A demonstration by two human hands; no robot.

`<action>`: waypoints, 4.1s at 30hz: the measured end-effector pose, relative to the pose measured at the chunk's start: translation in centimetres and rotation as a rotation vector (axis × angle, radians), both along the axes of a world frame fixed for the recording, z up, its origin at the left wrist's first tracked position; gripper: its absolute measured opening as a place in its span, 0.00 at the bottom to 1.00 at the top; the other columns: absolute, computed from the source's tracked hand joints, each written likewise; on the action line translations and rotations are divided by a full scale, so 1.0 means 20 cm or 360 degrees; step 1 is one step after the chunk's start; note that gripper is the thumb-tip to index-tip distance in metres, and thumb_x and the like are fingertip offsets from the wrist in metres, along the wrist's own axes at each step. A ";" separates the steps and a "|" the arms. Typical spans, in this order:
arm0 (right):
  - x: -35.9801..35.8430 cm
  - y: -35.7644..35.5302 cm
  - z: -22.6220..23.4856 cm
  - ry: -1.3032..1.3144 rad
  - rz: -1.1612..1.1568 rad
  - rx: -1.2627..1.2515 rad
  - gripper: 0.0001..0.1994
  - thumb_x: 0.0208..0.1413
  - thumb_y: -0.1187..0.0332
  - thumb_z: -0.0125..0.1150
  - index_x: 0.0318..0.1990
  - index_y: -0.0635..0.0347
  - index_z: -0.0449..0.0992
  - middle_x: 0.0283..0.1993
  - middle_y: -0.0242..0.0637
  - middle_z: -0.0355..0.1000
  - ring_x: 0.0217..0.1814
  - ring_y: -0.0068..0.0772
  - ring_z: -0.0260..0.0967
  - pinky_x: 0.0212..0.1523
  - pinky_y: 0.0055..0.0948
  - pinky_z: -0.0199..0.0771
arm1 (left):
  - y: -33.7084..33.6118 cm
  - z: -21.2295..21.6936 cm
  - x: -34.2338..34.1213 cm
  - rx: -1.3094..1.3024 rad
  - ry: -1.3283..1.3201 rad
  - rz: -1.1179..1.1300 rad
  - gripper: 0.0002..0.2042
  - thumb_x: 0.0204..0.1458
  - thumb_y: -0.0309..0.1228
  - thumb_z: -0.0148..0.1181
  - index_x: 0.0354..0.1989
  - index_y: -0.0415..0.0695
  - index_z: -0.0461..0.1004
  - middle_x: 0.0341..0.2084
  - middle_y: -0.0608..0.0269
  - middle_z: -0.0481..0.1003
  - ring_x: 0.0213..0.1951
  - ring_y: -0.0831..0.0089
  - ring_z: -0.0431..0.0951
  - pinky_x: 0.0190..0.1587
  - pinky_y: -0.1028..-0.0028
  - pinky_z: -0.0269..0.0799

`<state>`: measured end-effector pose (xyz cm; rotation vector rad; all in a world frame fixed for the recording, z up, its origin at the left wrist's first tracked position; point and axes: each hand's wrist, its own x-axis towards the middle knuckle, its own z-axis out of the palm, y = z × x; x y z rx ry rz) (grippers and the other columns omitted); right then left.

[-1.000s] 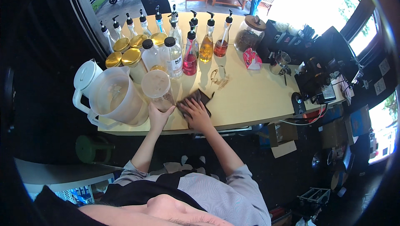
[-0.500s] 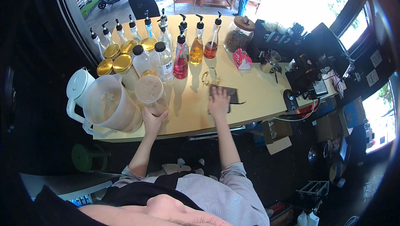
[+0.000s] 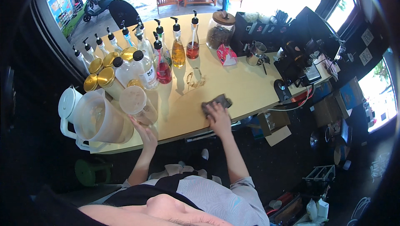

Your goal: The person wipes a wooden counter with a cloth and then touches a glass jar and several syrup bottles.

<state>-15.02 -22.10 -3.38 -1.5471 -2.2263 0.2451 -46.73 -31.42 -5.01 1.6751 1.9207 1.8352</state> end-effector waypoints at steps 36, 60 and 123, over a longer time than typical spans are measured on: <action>-0.65 0.29 -0.03 0.0095 0.0838 0.0087 0.27 0.63 0.56 0.53 0.70 0.40 0.63 0.76 0.35 0.54 0.78 0.43 0.47 0.75 0.53 0.42 | 0.10 0.02 0.29 -0.0053 0.0378 0.0300 0.26 0.70 0.45 0.28 0.63 0.51 0.73 0.74 0.36 0.30 0.73 0.35 0.23 0.70 0.41 0.24; -0.01 0.38 -0.02 -0.0085 0.0467 -0.0006 0.28 0.61 0.55 0.55 0.69 0.38 0.64 0.76 0.34 0.54 0.79 0.42 0.47 0.76 0.56 0.40 | 0.72 0.03 0.51 -0.0773 0.0332 -0.0164 0.23 0.70 0.40 0.33 0.69 0.54 0.64 0.73 0.52 0.53 0.74 0.45 0.44 0.71 0.41 0.37; 0.22 0.71 0.08 -0.0066 0.0844 -0.0118 0.27 0.62 0.58 0.55 0.70 0.37 0.63 0.75 0.35 0.56 0.79 0.39 0.47 0.76 0.50 0.40 | 0.71 0.03 0.54 -0.0755 0.0308 0.0015 0.21 0.69 0.36 0.36 0.67 0.50 0.66 0.71 0.52 0.57 0.74 0.47 0.48 0.71 0.42 0.40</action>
